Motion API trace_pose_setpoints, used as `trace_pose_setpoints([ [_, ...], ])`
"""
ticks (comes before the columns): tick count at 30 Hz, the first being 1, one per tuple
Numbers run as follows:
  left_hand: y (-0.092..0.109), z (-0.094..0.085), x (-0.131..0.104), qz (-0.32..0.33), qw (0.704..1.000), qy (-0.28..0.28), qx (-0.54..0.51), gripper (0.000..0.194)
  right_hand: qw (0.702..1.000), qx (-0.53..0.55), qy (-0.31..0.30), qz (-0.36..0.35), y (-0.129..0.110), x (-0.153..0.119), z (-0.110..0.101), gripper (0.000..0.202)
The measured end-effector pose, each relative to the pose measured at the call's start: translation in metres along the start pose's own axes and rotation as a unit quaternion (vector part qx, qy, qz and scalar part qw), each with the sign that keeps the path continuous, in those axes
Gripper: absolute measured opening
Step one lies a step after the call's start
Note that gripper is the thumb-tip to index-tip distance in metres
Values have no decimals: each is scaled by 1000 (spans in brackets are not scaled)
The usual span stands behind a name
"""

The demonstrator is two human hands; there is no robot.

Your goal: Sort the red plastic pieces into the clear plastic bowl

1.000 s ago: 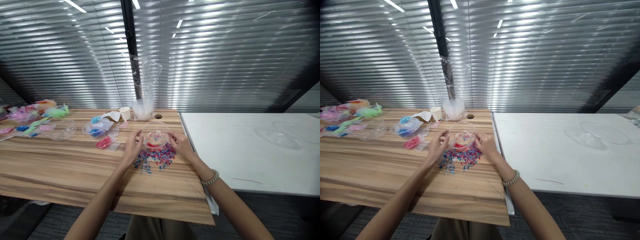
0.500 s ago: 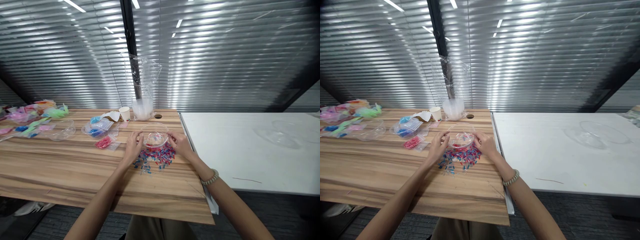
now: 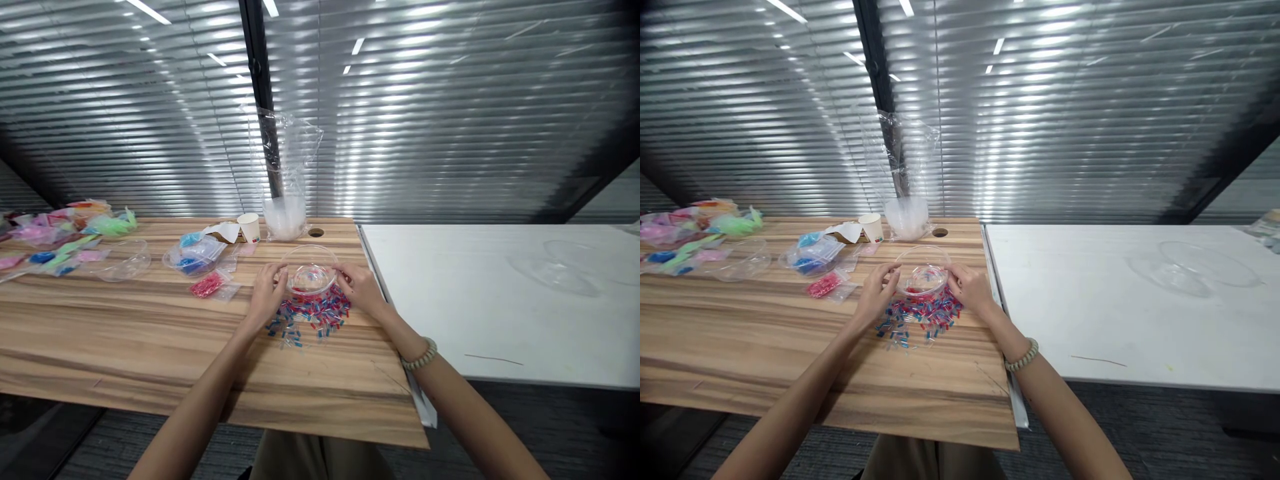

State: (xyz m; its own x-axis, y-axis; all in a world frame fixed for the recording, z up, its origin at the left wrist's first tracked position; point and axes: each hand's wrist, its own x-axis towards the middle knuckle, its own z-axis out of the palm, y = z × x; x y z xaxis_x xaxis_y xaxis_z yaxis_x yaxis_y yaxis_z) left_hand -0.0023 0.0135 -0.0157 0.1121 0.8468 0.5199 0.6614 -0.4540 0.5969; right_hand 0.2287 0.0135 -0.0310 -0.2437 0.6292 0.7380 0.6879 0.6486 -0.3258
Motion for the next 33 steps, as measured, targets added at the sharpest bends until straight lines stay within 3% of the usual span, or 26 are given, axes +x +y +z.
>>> trace_pose_setpoints([
  [11, 2, 0, 0, -5, 1000, -3, -5, 27, 1000, 0, -12, 7, -1, 0, -1, 25],
  [33, 5, -2, 1, -1, 999, 43, -30, 30, 1000, 0, 5, -5, -1, 0, -1, 25],
])
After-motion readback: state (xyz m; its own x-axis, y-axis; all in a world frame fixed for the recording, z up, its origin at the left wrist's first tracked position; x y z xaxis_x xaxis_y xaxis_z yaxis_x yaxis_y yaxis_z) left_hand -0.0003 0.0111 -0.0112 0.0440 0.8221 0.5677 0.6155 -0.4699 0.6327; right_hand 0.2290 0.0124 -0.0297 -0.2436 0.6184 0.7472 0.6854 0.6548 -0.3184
